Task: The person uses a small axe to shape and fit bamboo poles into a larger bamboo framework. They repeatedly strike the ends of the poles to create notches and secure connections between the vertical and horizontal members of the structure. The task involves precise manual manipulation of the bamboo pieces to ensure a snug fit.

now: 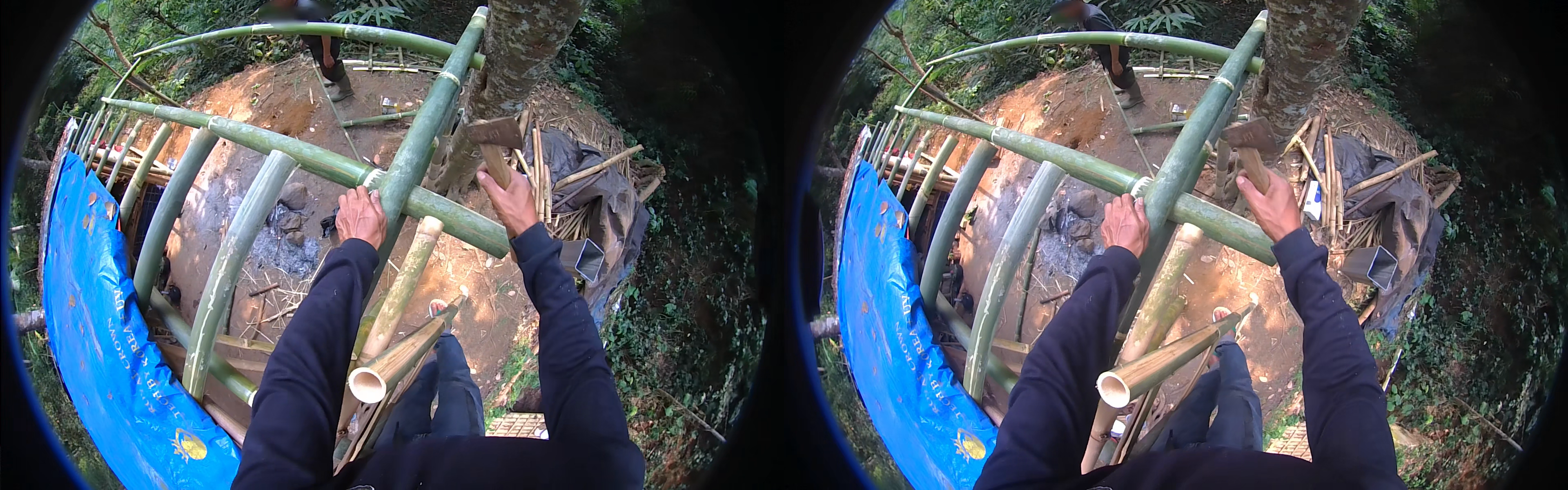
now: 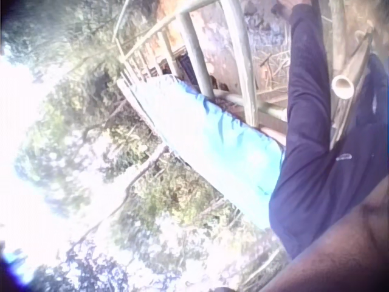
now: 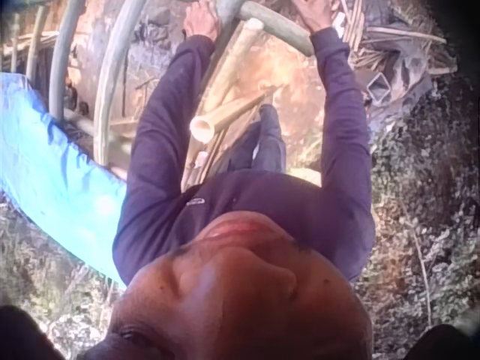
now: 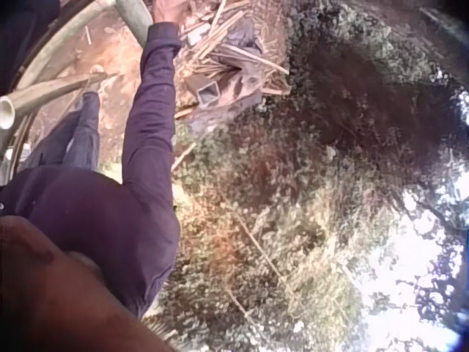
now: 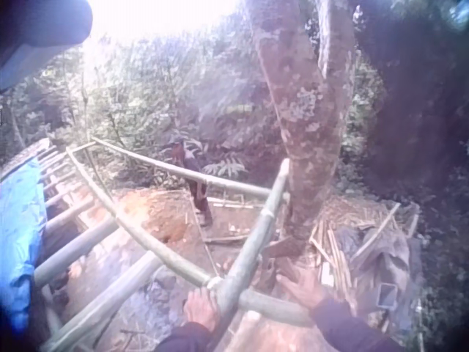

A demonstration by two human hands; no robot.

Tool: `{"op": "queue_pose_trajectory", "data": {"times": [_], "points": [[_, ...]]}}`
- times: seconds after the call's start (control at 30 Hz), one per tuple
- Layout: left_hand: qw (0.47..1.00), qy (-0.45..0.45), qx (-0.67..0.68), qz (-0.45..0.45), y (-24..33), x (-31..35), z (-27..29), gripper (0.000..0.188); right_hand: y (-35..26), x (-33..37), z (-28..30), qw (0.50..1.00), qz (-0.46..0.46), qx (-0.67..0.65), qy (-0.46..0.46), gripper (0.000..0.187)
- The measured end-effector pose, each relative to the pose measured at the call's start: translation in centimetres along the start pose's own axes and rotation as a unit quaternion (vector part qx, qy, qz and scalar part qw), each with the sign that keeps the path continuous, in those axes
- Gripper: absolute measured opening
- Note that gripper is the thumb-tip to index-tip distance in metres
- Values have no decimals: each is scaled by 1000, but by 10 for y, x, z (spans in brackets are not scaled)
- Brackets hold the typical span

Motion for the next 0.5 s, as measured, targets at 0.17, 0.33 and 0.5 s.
{"op": "queue_pose_trajectory", "data": {"times": [0.17, 0.33, 0.5], "points": [[998, 34, 15, -48, 5, 0, 10, 10, 6, -66, -75, 986, 28, 17, -163, 42], [995, 46, 61, -59, 3, 3, 17, 9, 8, -77, -116, 968, 10, 41, -247, 45], [993, 51, 83, -70, 8, 6, 18, 10, 31, -62, -122, 964, 25, 80, -251, 48]]}}
Point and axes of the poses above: each hand's wrist, its own x-axis away from the middle knuckle, its own z-axis out of the back of the hand, y = z × x, the point moved 6 cm from there along -x, towards the middle knuckle, and after that the axes turned 11 degrees about z, right-handed, at the moved point
